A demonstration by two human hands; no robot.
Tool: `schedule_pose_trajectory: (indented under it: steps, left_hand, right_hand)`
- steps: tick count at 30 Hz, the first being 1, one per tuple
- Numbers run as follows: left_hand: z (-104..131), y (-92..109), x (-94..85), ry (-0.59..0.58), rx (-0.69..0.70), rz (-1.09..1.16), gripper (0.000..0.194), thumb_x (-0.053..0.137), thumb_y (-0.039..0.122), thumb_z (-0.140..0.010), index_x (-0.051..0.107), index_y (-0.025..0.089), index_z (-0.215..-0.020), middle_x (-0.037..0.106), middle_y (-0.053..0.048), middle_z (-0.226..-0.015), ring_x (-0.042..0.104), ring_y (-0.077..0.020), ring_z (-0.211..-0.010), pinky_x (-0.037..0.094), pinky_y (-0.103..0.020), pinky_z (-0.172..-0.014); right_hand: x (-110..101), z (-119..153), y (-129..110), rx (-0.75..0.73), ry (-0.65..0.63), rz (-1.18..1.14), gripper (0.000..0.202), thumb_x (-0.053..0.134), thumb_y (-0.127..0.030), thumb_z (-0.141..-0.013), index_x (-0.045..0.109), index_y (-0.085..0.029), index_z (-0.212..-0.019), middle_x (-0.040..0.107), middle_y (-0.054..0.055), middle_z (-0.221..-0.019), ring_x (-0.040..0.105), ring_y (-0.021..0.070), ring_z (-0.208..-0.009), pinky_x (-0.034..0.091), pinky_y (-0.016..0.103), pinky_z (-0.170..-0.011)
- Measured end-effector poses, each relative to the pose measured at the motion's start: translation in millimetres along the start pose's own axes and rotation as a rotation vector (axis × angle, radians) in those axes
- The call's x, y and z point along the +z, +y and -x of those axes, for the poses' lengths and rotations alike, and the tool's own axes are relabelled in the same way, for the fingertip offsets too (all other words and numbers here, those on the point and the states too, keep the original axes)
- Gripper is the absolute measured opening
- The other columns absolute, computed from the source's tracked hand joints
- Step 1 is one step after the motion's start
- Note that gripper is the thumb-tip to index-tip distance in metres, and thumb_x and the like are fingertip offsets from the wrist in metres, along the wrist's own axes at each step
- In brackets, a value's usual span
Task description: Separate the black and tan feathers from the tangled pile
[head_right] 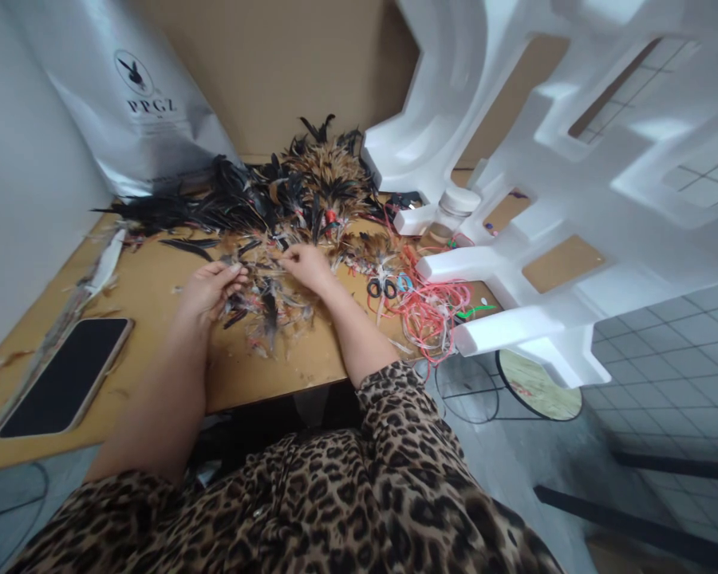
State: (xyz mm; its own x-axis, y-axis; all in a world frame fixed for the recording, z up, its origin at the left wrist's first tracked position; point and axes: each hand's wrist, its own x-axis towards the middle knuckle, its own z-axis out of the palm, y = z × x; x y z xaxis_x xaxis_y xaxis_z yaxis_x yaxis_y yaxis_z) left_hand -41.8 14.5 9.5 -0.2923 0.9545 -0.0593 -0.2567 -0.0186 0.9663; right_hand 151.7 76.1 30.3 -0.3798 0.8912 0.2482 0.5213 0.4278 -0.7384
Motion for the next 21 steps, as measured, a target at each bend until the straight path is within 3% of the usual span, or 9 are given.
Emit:
schedule_pose_trajectory:
  steps: [5, 10, 14, 16, 18, 21]
  left_hand:
    - [-3, 1, -1.1, 0.082, 0.05, 0.066, 0.013, 0.071, 0.02, -0.065, 0.06, 0.014, -0.064, 0.068, -0.004, -0.069, 0.06, -0.0061, -0.055, 0.044, -0.013, -0.048]
    - [-1, 1, 0.7, 0.058, 0.05, 0.052, 0.012, 0.072, 0.021, -0.064, 0.062, 0.013, -0.065, 0.068, -0.004, -0.069, 0.059, -0.0057, -0.054, 0.044, -0.013, -0.047]
    - [1, 2, 1.5, 0.033, 0.036, 0.032, 0.014, 0.073, 0.023, -0.064, 0.064, 0.012, -0.066, 0.068, -0.005, -0.07, 0.059, -0.0056, -0.054, 0.042, -0.013, -0.047]
    - [2, 2, 1.2, 0.034, 0.024, 0.016, 0.015, 0.073, 0.024, -0.064, 0.063, 0.012, -0.066, 0.068, -0.005, -0.071, 0.058, -0.0056, -0.054, 0.042, -0.013, -0.048]
    - [2, 0, 0.7, 0.022, 0.018, 0.0, 0.016, 0.073, 0.025, -0.063, 0.064, 0.012, -0.067, 0.068, -0.005, -0.073, 0.058, -0.0056, -0.055, 0.042, -0.014, -0.049]
    - [2, -2, 0.5, -0.01, -0.001, -0.019, 0.019, 0.075, 0.026, -0.061, 0.064, 0.012, -0.069, 0.069, -0.006, -0.076, 0.059, -0.0061, -0.057, 0.043, -0.014, -0.051]
  right_hand:
    - [-48, 13, 24, 0.311, -0.029, 0.524, 0.023, 0.056, -0.033, -0.074, 0.069, -0.017, -0.082, 0.068, 0.01, -0.088, 0.062, 0.0202, -0.082, 0.044, 0.029, -0.074]
    - [-55, 20, 36, 0.476, -0.001, 0.659, 0.036, 0.051, -0.034, -0.077, 0.068, -0.01, -0.097, 0.066, 0.021, -0.099, 0.063, 0.0278, -0.09, 0.045, 0.034, -0.075]
    - [-46, 17, 36, 0.497, -0.051, 0.643, 0.033, 0.055, -0.03, -0.073, 0.067, -0.01, -0.096, 0.066, 0.021, -0.101, 0.062, 0.0267, -0.09, 0.045, 0.033, -0.075]
    - [-40, 17, 34, 0.44, -0.071, 0.586, 0.027, 0.054, -0.028, -0.073, 0.068, -0.012, -0.089, 0.067, 0.016, -0.096, 0.062, 0.0225, -0.087, 0.045, 0.03, -0.075]
    - [-32, 17, 33, 0.321, -0.061, 0.449, 0.021, 0.051, -0.026, -0.074, 0.067, -0.014, -0.08, 0.068, 0.01, -0.085, 0.061, 0.0171, -0.078, 0.045, 0.026, -0.071]
    - [-15, 18, 28, 0.196, -0.038, 0.059, 0.015, 0.052, -0.025, -0.072, 0.062, -0.014, -0.07, 0.063, 0.002, -0.066, 0.056, 0.0105, -0.061, 0.042, 0.02, -0.06]
